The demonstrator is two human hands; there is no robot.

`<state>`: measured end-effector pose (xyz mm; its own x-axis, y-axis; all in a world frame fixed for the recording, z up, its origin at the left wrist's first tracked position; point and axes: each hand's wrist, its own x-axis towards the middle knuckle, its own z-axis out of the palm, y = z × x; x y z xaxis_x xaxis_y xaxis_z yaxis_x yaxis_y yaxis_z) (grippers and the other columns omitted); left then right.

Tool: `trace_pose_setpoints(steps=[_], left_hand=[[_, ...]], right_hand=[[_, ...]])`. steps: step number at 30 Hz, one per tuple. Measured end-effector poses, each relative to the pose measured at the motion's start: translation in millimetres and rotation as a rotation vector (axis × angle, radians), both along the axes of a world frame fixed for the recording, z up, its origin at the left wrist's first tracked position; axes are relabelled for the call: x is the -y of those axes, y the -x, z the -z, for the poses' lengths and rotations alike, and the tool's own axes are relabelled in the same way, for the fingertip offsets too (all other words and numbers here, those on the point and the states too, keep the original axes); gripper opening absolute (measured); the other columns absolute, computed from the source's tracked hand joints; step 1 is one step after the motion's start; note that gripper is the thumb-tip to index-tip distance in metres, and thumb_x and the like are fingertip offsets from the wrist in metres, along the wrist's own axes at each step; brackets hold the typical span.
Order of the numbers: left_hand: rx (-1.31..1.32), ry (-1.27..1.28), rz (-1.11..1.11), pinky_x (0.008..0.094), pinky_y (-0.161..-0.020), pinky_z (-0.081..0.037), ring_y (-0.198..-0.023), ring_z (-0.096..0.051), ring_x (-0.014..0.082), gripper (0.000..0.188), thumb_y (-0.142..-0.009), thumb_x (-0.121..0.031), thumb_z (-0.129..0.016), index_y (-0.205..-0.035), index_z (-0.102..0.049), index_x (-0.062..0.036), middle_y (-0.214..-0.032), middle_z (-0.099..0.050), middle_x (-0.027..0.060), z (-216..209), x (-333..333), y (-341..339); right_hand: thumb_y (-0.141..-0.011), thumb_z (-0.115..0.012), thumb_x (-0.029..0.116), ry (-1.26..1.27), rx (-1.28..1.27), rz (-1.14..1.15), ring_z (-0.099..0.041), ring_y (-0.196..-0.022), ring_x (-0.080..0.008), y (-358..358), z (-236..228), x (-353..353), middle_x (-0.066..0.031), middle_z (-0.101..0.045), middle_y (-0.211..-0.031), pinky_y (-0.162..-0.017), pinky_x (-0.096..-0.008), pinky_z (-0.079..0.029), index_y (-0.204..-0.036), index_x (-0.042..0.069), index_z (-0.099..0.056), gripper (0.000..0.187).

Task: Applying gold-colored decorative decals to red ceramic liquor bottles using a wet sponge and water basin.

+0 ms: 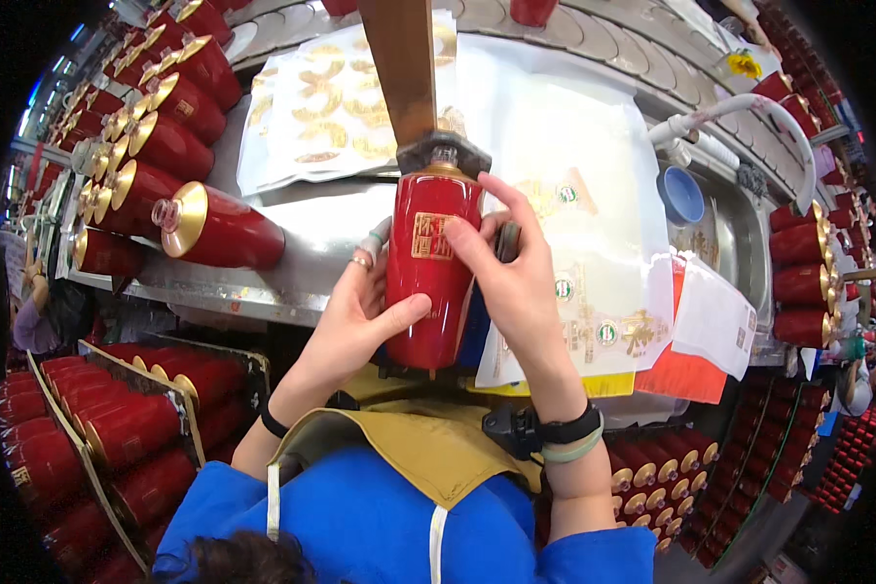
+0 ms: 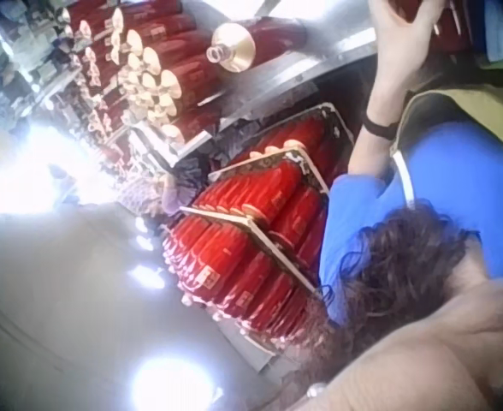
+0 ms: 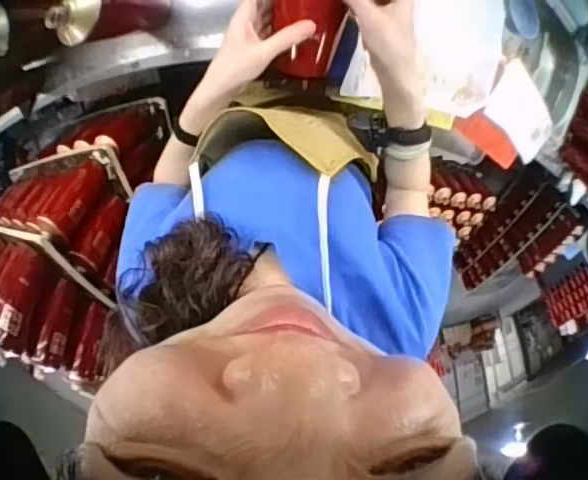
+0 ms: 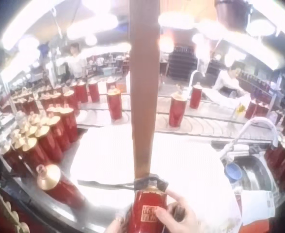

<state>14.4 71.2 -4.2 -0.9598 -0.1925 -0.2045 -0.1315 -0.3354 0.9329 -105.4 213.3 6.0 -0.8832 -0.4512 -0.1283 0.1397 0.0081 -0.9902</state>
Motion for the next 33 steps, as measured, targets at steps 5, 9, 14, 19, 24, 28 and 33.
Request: trace_pose_setpoints(steps=[5,9,14,19,24,28,33], left_hand=[[0.033,0.017,0.007,0.0414,-0.116,-0.04,-0.139,-0.046,0.0261,0.084,-0.093,-0.016,-0.076,-0.153,-0.021,0.0071,-0.15,-0.042,0.0218,-1.2,-0.4,0.5],[0.037,0.057,0.009,0.041,-0.116,-0.04,-0.14,-0.046,0.0268,0.084,-0.093,-0.016,-0.076,-0.152,-0.022,0.0074,-0.15,-0.042,0.0212,0.4,0.3,1.0],[0.023,0.073,0.005,0.0395,-0.113,-0.043,-0.135,-0.05,0.0245,0.083,-0.092,-0.017,-0.076,-0.152,-0.024,0.0078,-0.146,-0.047,0.0203,1.6,0.5,1.2],[0.007,0.049,0.015,0.0369,-0.109,-0.047,-0.129,-0.055,0.021,0.083,-0.092,-0.017,-0.076,-0.153,-0.025,0.0077,-0.141,-0.052,0.0177,-1.6,1.3,2.4],[0.034,0.01,0.028,0.0364,-0.109,-0.047,-0.129,-0.055,0.0204,0.083,-0.092,-0.016,-0.076,-0.153,-0.024,0.0077,-0.141,-0.052,0.0175,-3.2,2.2,2.6],[0.013,-0.014,0.016,0.0362,-0.109,-0.047,-0.13,-0.055,0.0202,0.083,-0.092,-0.016,-0.076,-0.153,-0.025,0.0073,-0.141,-0.052,0.0171,-1.8,0.6,2.4],[0.009,0.027,0.014,0.0365,-0.109,-0.047,-0.13,-0.055,0.0203,0.082,-0.093,-0.016,-0.076,-0.152,-0.025,0.0079,-0.141,-0.052,0.0176,-1.3,0.1,2.0]], right_hand=[[-0.091,-0.077,0.009,-0.002,-0.046,-0.005,-0.045,-0.075,-0.0017,-2.8,2.3,2.0,0.0057,-0.047,-0.085,-0.068,-0.0172,-0.04,-0.142,0.002,-0.053,0.057],[-0.091,-0.078,0.009,-0.012,-0.021,0.009,-0.044,-0.074,-0.0018,-1.8,3.0,2.3,0.006,-0.046,-0.085,-0.067,-0.0171,-0.039,-0.142,0.003,-0.054,0.057],[-0.091,-0.077,0.008,-0.021,-0.059,0.002,-0.044,-0.073,-0.0016,-2.5,4.6,2.4,0.0063,-0.045,-0.084,-0.066,-0.0168,-0.038,-0.141,0.003,-0.054,0.056],[-0.091,-0.078,0.009,-0.007,-0.071,0.017,-0.043,-0.071,-0.0011,-2.2,5.1,3.1,0.0065,-0.046,-0.083,-0.064,-0.0165,-0.037,-0.139,0.002,-0.056,0.054],[-0.09,-0.079,0.01,0.003,-0.041,0.028,-0.042,-0.071,-0.0008,-0.8,5.4,2.6,0.0069,-0.046,-0.083,-0.064,-0.0167,-0.036,-0.139,0.002,-0.056,0.055],[-0.09,-0.079,0.01,0.013,-0.074,0.008,-0.042,-0.071,-0.0008,-1.2,5.3,1.8,0.0071,-0.045,-0.082,-0.064,-0.017,-0.036,-0.139,0.002,-0.056,0.055],[-0.089,-0.079,0.008,-0.025,-0.09,0.013,-0.043,-0.071,-0.0013,-1.9,3.0,1.8,0.0069,-0.046,-0.082,-0.064,-0.0174,-0.036,-0.139,0.002,-0.056,0.055]])
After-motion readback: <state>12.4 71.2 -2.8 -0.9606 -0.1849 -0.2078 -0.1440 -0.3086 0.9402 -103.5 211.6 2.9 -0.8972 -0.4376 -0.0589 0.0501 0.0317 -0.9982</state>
